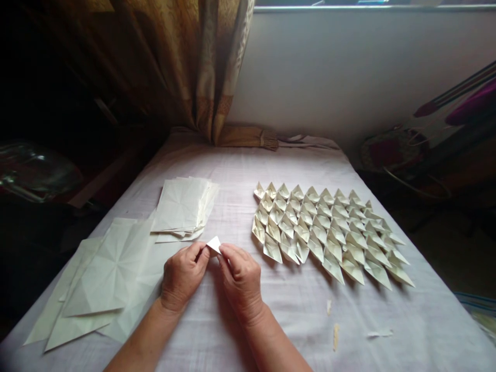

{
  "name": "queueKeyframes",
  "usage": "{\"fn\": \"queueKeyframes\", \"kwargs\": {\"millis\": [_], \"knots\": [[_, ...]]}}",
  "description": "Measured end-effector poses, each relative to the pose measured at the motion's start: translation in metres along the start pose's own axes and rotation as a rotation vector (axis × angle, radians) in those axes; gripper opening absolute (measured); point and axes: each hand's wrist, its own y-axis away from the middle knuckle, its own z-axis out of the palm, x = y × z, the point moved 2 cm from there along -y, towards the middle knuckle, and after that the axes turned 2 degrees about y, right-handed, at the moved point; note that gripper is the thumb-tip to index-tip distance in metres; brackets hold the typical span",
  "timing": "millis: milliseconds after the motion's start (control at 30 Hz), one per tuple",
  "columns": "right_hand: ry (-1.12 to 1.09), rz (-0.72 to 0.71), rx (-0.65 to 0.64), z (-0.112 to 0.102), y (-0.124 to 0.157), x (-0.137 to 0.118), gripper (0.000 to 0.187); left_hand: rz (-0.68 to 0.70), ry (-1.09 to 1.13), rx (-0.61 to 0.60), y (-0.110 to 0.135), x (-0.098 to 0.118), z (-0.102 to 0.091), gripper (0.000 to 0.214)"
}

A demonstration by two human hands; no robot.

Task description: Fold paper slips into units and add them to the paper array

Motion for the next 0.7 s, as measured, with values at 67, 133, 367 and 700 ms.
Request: {"fn": "queueKeyframes", "kwargs": {"millis": [67, 133, 367, 700], "knots": [[0.06, -0.075, -0.019, 0.0, 0.0, -0.001, 0.023, -0.04, 0.069, -0.026, 0.001, -0.002, 0.001, 0.026], [0.104, -0.124, -0.03, -0.001, -0.001, -0.003, 0.023, -0.089, 0.173, -0.058, 0.003, -0.004, 0.003, 0.029], [0.21, -0.165, -0.053, -0.004, -0.006, -0.012, 0.02, -0.216, 0.505, -0.173, 0.007, -0.004, 0.008, 0.038], [0.005, 0.158, -0.059, 0.001, 0.001, 0.0, 0.026, -0.349, 0.75, -0.22, 0.01, 0.001, 0.013, 0.036]]}}
